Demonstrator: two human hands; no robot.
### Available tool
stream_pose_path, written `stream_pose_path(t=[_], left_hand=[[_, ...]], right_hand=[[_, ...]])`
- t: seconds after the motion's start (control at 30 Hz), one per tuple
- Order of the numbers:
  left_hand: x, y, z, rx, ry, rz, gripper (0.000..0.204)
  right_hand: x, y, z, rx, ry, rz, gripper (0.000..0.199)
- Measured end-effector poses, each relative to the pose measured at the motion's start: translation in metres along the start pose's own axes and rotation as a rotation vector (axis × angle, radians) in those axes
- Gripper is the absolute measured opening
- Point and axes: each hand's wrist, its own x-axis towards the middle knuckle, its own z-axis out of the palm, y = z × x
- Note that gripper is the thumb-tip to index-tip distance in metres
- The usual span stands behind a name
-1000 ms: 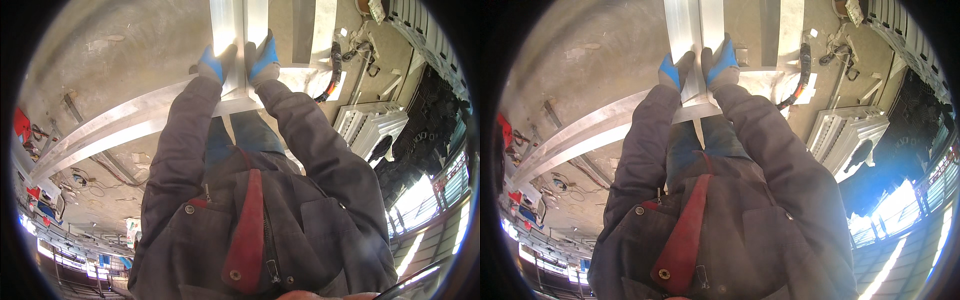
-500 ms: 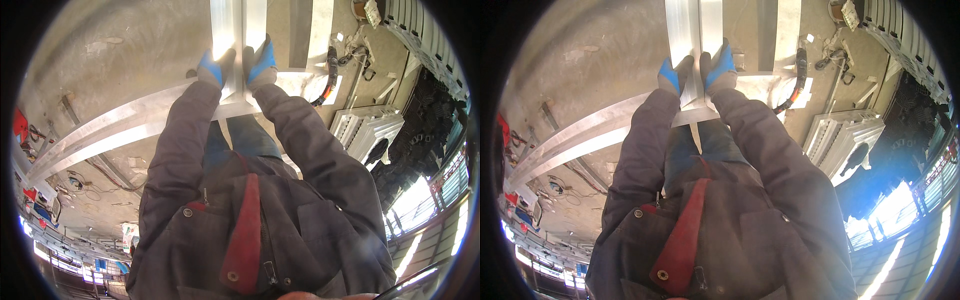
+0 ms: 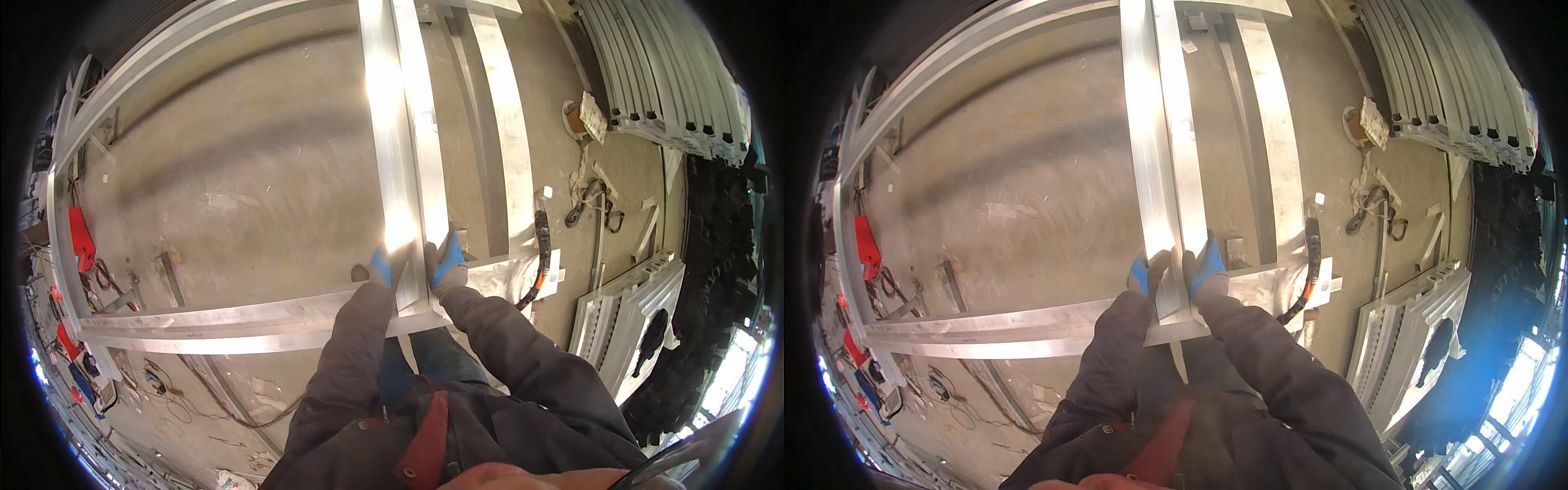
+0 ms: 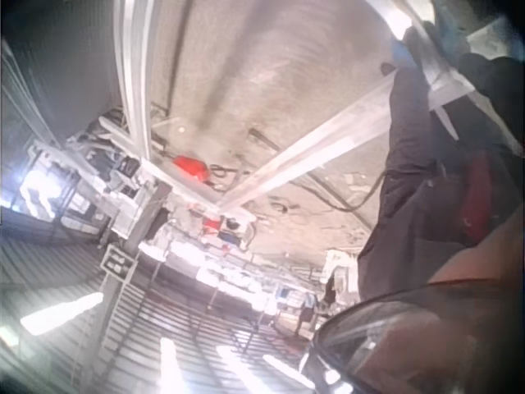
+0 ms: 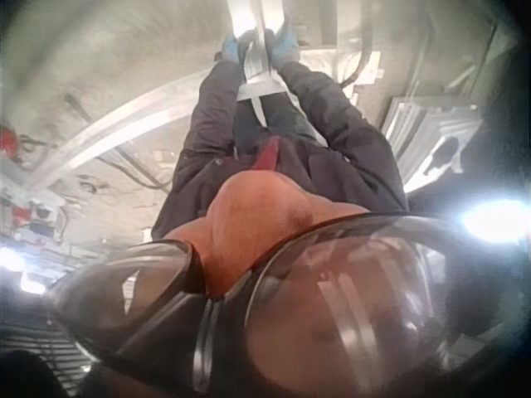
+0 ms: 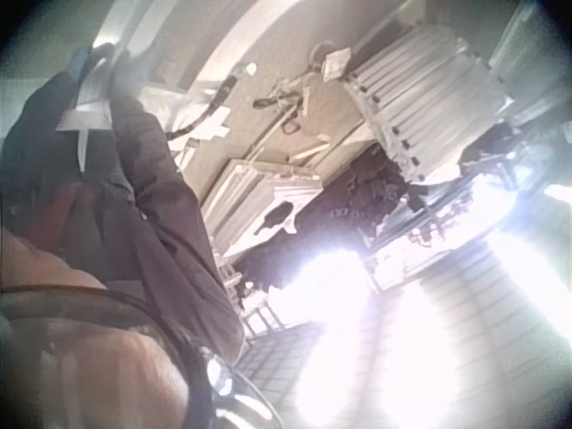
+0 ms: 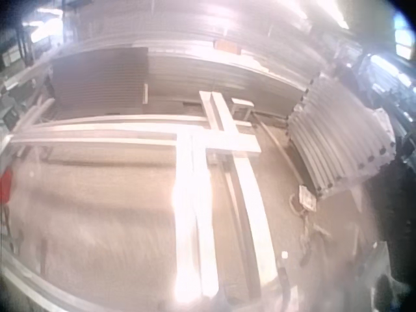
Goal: The person aligns aluminum frame pieces on a workbench and uses a handheld welding tool to tack weld the joints. They repeatedly adjust the frame sections to ensure proper alignment before and after welding.
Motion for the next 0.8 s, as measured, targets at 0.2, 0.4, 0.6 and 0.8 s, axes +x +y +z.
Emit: stream_pose_path(t=[0.2,0.4,0.6,0.8], left_hand=[[-0.003,0.027,0.005,-0.139,0.026,0.06,0.057],[-0.019,0.052,0.007,-0.007,0.054,-0.073,0.056],[-0.011,0.042,0.003,-0.143,-0.002,-0.038,0.072],[-0.001,0.017,-0.003,-0.233,-0.041,0.041,0.081]], right_hand=[[-0.001,0.007,0.003,0.109,0.011,-0.071,0.078],[0.001,0.009,0.005,0.104,0.006,-0.064,0.077],[0.003,0.02,0.012,0.073,0.048,-0.115,0.076],[-0.002,0.014,0.006,0.082,0.031,-0.121,0.08]])
